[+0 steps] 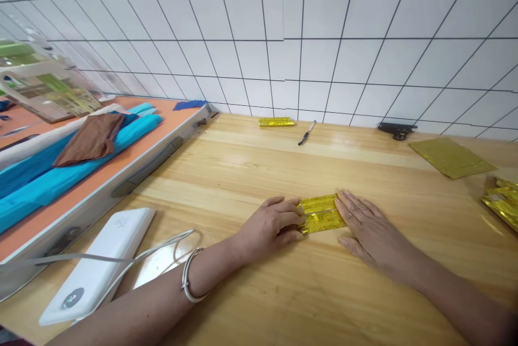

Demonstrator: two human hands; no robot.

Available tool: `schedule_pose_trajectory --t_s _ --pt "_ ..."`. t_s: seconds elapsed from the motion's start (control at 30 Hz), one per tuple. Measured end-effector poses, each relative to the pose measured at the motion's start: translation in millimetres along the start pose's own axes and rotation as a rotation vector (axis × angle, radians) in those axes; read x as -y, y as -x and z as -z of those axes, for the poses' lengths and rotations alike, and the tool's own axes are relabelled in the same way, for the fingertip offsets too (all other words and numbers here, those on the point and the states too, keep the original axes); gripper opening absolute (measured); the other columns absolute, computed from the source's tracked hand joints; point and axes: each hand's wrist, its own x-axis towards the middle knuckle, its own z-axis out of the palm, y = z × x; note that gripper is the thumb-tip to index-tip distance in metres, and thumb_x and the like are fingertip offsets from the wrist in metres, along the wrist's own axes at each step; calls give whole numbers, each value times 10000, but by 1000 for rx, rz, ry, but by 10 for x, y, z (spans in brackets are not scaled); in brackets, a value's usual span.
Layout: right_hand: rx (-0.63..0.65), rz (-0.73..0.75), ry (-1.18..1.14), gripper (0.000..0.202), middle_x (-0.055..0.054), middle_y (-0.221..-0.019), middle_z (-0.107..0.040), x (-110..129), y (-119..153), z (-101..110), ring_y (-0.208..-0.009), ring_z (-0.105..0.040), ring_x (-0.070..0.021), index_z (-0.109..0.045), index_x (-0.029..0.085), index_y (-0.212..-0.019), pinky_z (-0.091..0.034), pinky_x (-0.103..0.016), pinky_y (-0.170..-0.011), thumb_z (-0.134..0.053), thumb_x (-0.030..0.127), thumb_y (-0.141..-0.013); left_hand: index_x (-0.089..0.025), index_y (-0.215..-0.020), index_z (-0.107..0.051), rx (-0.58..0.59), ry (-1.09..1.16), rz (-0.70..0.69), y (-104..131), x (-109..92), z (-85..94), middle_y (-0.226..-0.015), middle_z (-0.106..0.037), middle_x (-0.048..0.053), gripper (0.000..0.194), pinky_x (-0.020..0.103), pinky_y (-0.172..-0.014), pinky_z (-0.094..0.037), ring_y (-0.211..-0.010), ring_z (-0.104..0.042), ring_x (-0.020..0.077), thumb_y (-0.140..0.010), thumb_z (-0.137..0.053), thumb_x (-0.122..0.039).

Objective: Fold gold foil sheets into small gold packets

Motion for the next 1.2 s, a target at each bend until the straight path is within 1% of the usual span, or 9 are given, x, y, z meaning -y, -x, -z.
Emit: schedule_pose_trajectory --t_s 0.13,0.23,0.33,0.47,0.73,0.83,0.97,1.1,1.2 --pt "-30 11 -17 709 -155 -1505 -162 -30 9 -46 -1381 -162 -270 -100 129 -1466 -276 -495 -1075 -398 444 -905 -249 -1086 -592 -24 -25 0 3 -22 -22 -1153 -619 48 240 377 -1047 -275 -1270 -427 199 -896 -503 -366" --pt "-7 23 -27 694 -137 -1509 -168 -83 25 -41 -1382 -162 -261 -106 150 -1467 -283 -487 -1075 -400 434 -907 -251 -1089 -587 -19 -45 4 6 -29 -16 -1162 -617 41 233 376 -1043 -275 -1270 -427 196 -895 -509 -353" --pt "29 39 -59 629 -105 -1504 -211 -149 41 18 -1377 -195 -238 -155 183 -1463 -292 -470 -1078 -389 397 -919 -261 -1110 -577 -12 -58 15 8 -35 -4 -1177 -614 30 249 375 -1042 -272 -1265 -432 190 -893 -512 -364" --pt "39 46 -104 565 -98 -1462 -325 -221 46 87 -1353 -269 -232 -241 199 -1444 -328 -472 -1059 -395 358 -923 -267 -1122 -577 -16 -71 -14 9 -16 6 -1182 -615 20 261 364 -1046 -265 -1254 -441 179 -899 -501 -378" --pt "-184 155 -115 421 -79 -1313 -537 -231 100 74 -1257 -432 -235 -508 206 -1293 -394 -441 -1030 -514 241 -873 -270 -1188 -545 52 -93 -95 3 40 76 -1243 -583 13 279 359 -1036 -283 -1251 -436 173 -936 -431 -308" --pt "-228 172 -163 379 -65 -1246 -594 -225 114 85 -1202 -493 -230 -567 229 -1231 -439 -422 -993 -543 232 -853 -256 -1196 -545 53 -96 -115 2 33 74 -1235 -588 30 290 356 -1011 -313 -1206 -478 178 -937 -423 -301" --pt "-264 135 -253 306 -50 -1182 -636 -228 81 68 -1131 -554 -212 -618 259 -1148 -482 -403 -941 -536 229 -854 -240 -1164 -566 25 -101 -145 9 2 76 -1162 -629 51 275 341 -965 -348 -1113 -542 176 -934 -422 -284" --pt "-298 93 -274 226 -48 -1120 -664 -210 48 43 -1057 -595 -201 -653 259 -1048 -500 -404 -908 -532 231 -859 -217 -1165 -561 11 -142 -139 -114 -64 172 -1115 -643 66 277 312 -896 -375 -975 -599 159 -939 -403 -247" --pt "-286 84 -239 220 -61 -1114 -665 -178 52 65 -1056 -593 -202 -652 234 -1044 -499 -400 -907 -527 225 -864 -213 -1252 -493 28 -175 -188 -364 -102 220 -1240 -578 77 327 313 -931 -354 -1075 -566 166 -941 -393 -238"
